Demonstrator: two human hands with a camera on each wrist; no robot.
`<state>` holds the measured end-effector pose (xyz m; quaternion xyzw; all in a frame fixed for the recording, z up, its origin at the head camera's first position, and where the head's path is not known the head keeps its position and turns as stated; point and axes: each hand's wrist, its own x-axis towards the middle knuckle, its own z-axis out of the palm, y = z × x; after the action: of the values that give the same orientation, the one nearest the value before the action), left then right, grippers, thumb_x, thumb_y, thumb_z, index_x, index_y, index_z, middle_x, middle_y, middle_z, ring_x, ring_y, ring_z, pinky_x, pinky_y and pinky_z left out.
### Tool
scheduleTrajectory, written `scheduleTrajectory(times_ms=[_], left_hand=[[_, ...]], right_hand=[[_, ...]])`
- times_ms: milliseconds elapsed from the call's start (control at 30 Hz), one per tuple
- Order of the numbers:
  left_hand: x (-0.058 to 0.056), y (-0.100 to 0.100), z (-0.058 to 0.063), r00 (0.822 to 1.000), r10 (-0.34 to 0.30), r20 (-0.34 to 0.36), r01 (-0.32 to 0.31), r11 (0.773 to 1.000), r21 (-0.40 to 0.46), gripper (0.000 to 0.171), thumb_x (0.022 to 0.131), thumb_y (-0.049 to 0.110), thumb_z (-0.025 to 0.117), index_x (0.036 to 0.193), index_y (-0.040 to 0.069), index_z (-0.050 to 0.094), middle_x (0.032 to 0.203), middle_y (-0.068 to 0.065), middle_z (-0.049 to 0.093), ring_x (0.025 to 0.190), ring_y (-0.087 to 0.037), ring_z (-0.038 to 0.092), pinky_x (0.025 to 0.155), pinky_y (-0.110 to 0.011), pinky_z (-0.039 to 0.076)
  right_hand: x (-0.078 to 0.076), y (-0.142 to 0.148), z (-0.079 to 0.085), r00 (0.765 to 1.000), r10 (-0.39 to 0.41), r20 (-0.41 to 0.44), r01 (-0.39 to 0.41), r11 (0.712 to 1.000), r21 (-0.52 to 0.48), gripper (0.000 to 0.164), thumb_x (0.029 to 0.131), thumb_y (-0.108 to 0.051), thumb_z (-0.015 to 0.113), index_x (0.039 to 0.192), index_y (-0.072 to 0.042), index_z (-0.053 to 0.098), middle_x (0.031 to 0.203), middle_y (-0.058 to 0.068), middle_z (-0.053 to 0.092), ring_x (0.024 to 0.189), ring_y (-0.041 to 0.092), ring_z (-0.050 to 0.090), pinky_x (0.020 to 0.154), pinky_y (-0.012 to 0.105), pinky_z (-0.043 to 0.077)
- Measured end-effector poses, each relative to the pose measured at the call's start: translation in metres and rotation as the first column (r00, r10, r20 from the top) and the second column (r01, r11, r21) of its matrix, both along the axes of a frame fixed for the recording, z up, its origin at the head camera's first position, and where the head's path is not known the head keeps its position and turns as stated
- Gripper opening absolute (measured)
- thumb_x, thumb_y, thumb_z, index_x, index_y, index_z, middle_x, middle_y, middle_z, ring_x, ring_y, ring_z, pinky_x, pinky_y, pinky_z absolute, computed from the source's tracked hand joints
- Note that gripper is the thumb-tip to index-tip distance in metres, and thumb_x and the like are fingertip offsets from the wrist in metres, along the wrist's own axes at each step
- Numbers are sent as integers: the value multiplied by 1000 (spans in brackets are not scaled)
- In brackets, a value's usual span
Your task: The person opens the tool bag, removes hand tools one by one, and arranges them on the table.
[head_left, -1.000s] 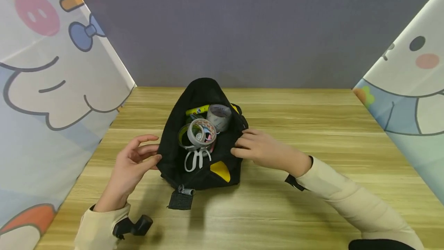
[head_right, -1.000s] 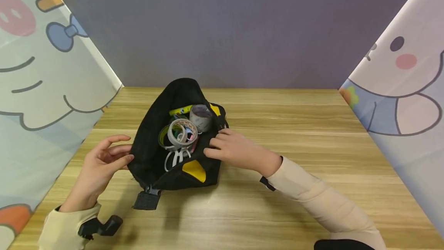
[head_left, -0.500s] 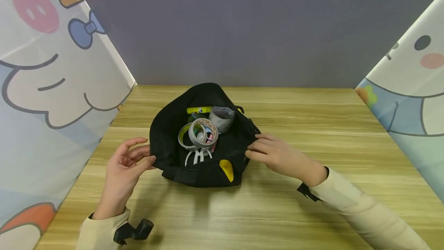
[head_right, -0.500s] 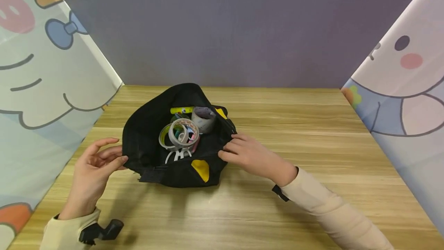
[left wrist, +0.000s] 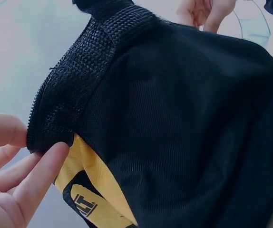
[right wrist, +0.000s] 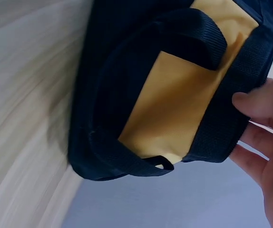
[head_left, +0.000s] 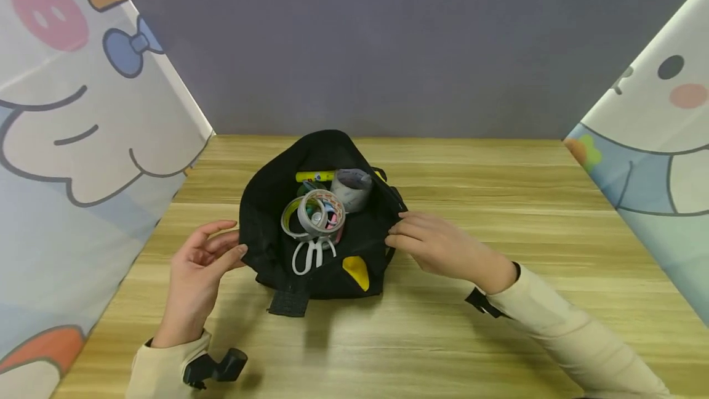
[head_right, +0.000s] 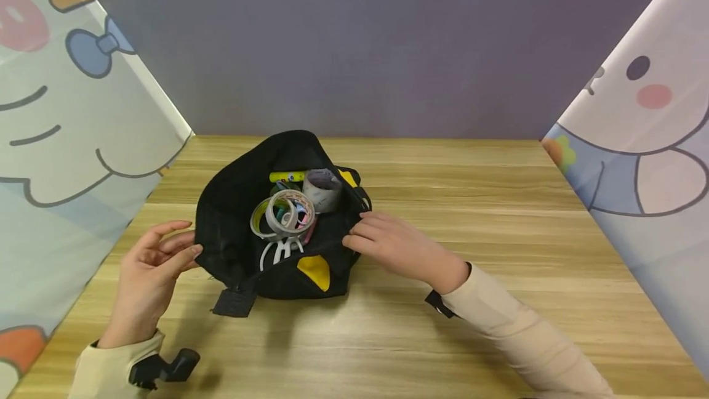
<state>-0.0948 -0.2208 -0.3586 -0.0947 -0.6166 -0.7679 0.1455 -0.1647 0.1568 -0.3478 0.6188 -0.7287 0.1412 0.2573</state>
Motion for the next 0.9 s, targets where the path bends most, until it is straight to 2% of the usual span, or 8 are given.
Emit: scheduleTrajectory(times_ms=[233, 500, 567, 800, 900], left_hand=[[-2, -1, -3, 997, -75, 14, 75, 996, 39, 42, 89, -24, 53, 122, -2, 64, 100, -6, 75, 84, -13, 71, 64, -24, 59], [-3, -1, -3, 996, -92, 10, 92, 995, 33, 45, 89, -25, 52, 119, 4, 67, 99, -4, 75, 81, -12, 71, 62, -23, 59], [-3, 0, -3, 995, -95, 10, 95, 995, 32, 45, 89, -25, 52, 118, 5, 68, 99, -4, 75, 81, -11, 71, 62, -23, 59], [-3, 1, -3, 993, -115, 3, 115, 993, 28, 46, 89, -25, 51, 118, 6, 68, 100, -4, 75, 82, -11, 72, 63, -23, 59], [-4, 1, -3, 993, -122, 2, 122, 992, 33, 46, 89, -25, 51, 118, 6, 68, 100, -4, 75, 82, -12, 72, 63, -24, 59]], right_hand=[[-3, -9, 3, 999, 16, 34, -15, 999, -53, 33, 104, -7, 34, 108, 1, 66, 104, 11, 67, 95, 27, 66, 93, 46, 54], [-5, -14, 8, 999, 40, 36, -37, 997, -69, 34, 104, -7, 34, 109, 2, 66, 106, 11, 66, 96, 26, 65, 94, 46, 53], [-7, -17, 11, 998, 52, 46, -48, 995, -84, 32, 104, -8, 36, 109, 2, 66, 106, 11, 67, 95, 25, 64, 93, 46, 53], [-15, -29, 31, 991, 94, 97, -79, 986, -146, 25, 104, -10, 45, 112, 1, 66, 106, 11, 66, 93, 22, 62, 81, 34, 55], [-20, -35, 41, 988, 107, 111, -87, 981, -171, 25, 105, -11, 45, 112, 2, 66, 106, 12, 66, 92, 22, 62, 79, 34, 55]])
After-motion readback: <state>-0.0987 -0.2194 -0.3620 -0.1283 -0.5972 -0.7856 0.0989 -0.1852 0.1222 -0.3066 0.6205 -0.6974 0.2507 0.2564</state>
